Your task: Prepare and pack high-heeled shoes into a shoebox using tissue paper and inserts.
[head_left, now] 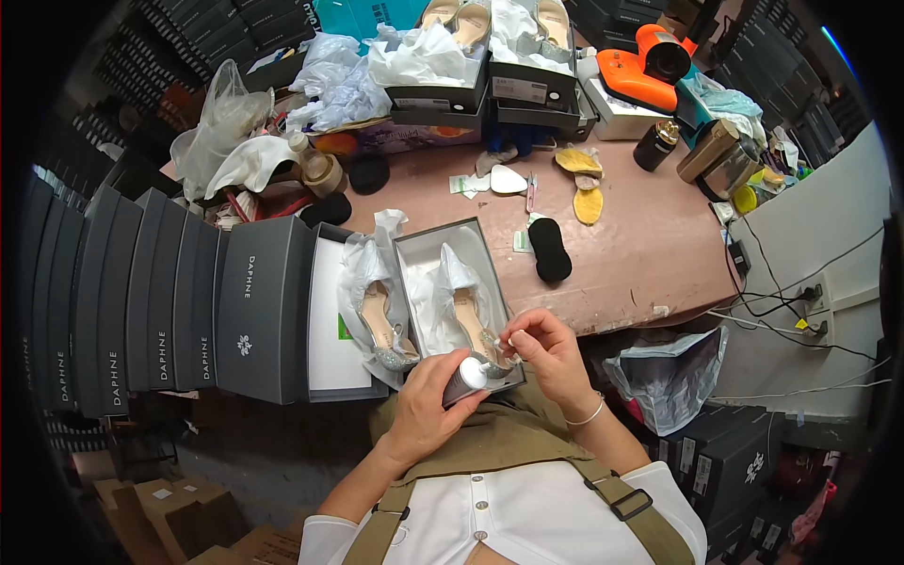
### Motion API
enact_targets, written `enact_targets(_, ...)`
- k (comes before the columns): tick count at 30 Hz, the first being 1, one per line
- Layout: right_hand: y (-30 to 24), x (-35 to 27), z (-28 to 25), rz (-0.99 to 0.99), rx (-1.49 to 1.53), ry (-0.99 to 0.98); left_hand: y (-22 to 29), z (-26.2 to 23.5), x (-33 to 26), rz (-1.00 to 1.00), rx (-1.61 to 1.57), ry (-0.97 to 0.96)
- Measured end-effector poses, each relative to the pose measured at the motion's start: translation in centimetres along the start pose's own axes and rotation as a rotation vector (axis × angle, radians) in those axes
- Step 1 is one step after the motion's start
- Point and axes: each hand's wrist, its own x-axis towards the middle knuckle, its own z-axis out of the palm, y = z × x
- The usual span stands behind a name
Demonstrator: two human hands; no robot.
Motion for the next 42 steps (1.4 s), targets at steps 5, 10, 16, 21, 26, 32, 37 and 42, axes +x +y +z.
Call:
enact_targets(5, 0.8, -1.3, -0.8, -0.001, 0.233, -0.01, 0.0, 0.0, -0.2, 0.114, 0.12, 0.034)
enact_targets(10, 1.2, -2.0, 0.3, -0.003, 0.206, 0.027, 0.2, 0.1, -0.4, 0.022, 0.029, -0.05)
enact_targets(16, 1.7, -1.9, 1.1, 0.1, 0.375, 0.048, 0.6, -0.3, -0.3, -0.165, -0.198, -0.2)
enact_targets(21, 2.3, -1.9, 1.1, 0.128, 0.362, 0.053, 0.1, -0.1, -0.5, -0.223, -0.24, -0.229)
enact_targets(26, 2.7, -1.9, 1.1, 0.145, 0.346, 0.063, -0.2, 0.1, -0.7, -0.205, -0.241, -0.228)
enact_targets(32, 3.0, -1.8, 0.9, 0.149, 0.326, 0.055, -0.4, 0.2, -0.7, -0.223, -0.265, -0.238)
enact_targets(37, 3.0, -1.9, 0.9, 0.151, 0.325, 0.054, -0.6, 0.3, -0.9, -0.213, -0.278, -0.238)
enact_targets(42, 2.9, -1.8, 0.8, 0.167, 0.318, 0.057, -0.8, 0.3, -0.9, -0.222, -0.285, -0.248)
